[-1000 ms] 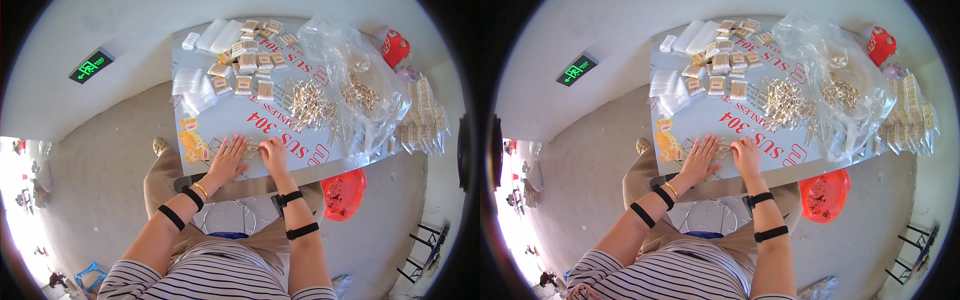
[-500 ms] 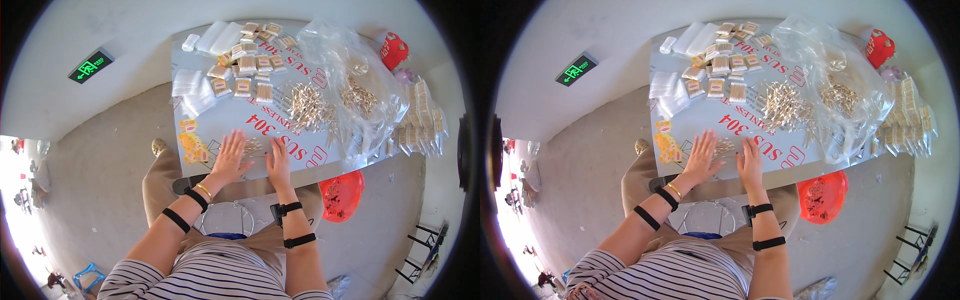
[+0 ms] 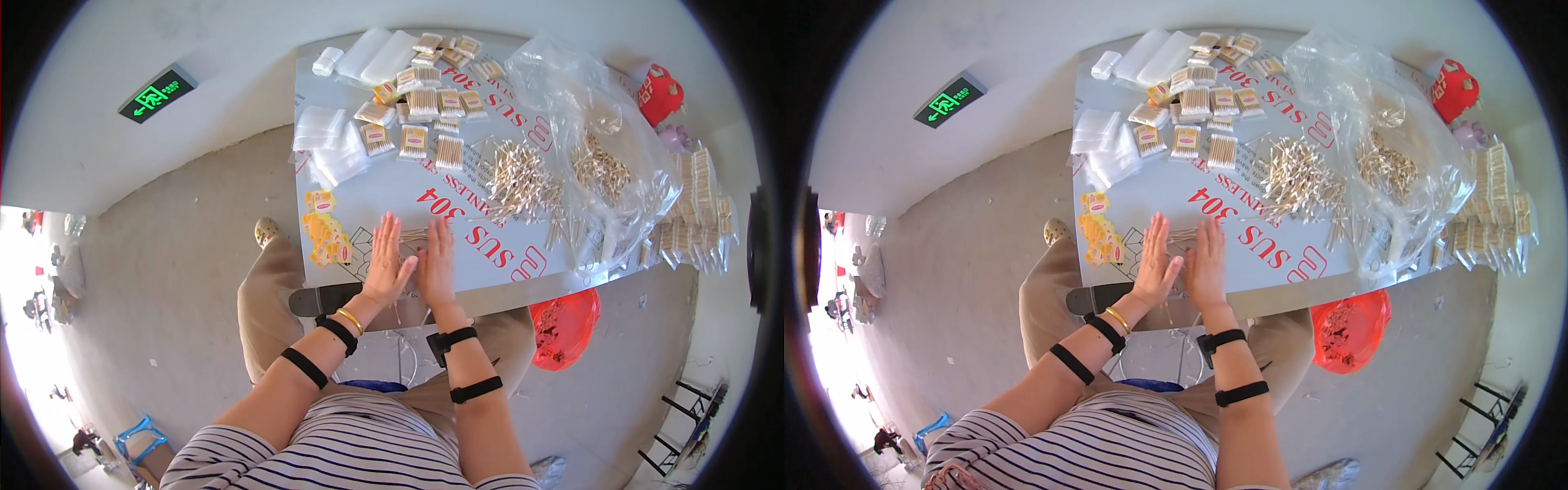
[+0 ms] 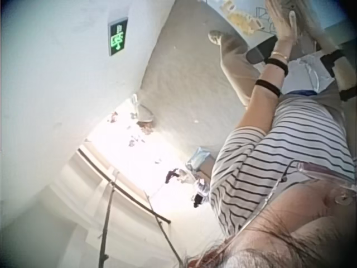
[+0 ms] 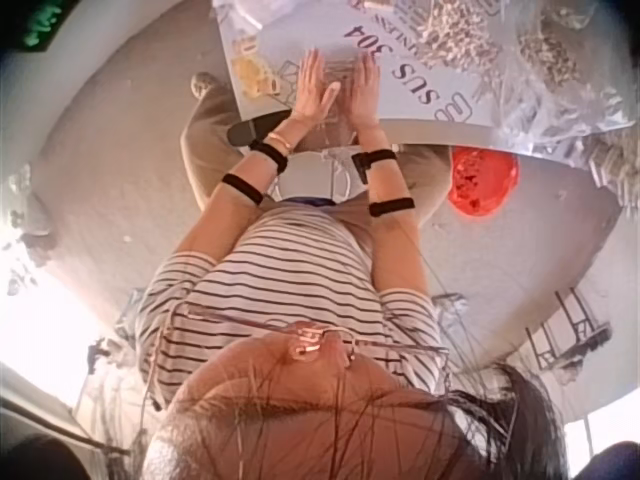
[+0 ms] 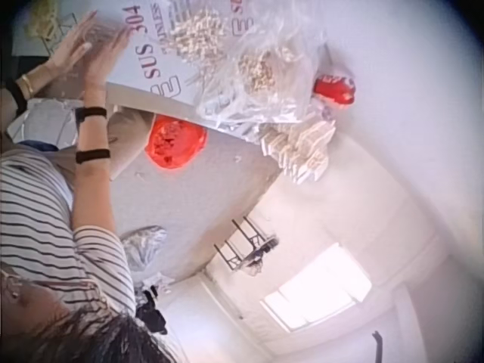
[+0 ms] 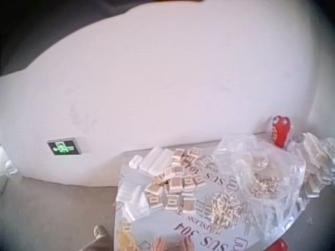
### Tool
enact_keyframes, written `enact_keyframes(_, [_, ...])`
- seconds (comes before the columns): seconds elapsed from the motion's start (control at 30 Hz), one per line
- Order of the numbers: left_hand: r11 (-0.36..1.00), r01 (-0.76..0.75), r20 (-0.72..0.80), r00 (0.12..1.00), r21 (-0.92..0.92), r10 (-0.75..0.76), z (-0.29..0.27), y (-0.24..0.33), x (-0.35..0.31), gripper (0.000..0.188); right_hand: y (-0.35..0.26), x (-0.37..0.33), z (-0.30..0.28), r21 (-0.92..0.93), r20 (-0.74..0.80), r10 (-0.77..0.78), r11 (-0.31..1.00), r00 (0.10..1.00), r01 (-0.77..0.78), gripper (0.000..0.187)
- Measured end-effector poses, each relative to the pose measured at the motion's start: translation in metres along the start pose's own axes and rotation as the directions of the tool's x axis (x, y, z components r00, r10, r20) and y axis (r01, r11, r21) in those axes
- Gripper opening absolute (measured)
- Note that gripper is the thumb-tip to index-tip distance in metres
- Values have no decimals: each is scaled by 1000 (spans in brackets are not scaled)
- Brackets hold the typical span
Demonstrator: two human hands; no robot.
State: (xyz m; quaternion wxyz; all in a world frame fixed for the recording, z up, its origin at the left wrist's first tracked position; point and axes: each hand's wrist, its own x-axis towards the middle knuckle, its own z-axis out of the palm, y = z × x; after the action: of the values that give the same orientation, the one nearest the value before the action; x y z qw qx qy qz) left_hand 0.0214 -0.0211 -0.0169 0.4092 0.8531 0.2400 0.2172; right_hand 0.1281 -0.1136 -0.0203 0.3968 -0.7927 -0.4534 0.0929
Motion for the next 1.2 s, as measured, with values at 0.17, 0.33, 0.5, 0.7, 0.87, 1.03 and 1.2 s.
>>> enact_keyframes(0.17, [976, -100, 97, 992, 195, 82, -32, -5, -7, 73, 16, -7, -32, 57, -52, 55, 997, 997, -52, 54])
enact_keyframes(0.33, [963, -195, 295, 946, 187, 134, -61, -4, -7, 79, 13, -10, -49, 235, -50, 186, 957, 981, -170, 42])
enact_keyframes(0.5, [918, -263, 502, 861, 298, 83, -74, 12, -12, 97, 17, -26, -71, 99, -78, 152, 985, 985, -144, 31])
enact_keyframes(0.7, [804, -446, 621, 774, 393, 126, -54, 11, -2, 118, 15, -41, -83, 84, -51, 166, 983, 985, -161, 31])
enact_keyframes(0.87, [840, -332, 464, 879, 428, 111, -35, 14, 21, 108, 4, -45, -111, 129, -93, 274, 957, 957, -261, 32])
enact_keyframes(1.03, [859, -189, 291, 955, 476, 50, -28, 17, 37, 97, 26, -72, -183, -101, -293, 141, 979, 946, -177, 30])
enact_keyframes(1.2, [806, -419, 450, 866, 418, 217, -24, 56, 22, 81, 62, -168, -257, 109, -507, 441, 885, 741, -452, 23])
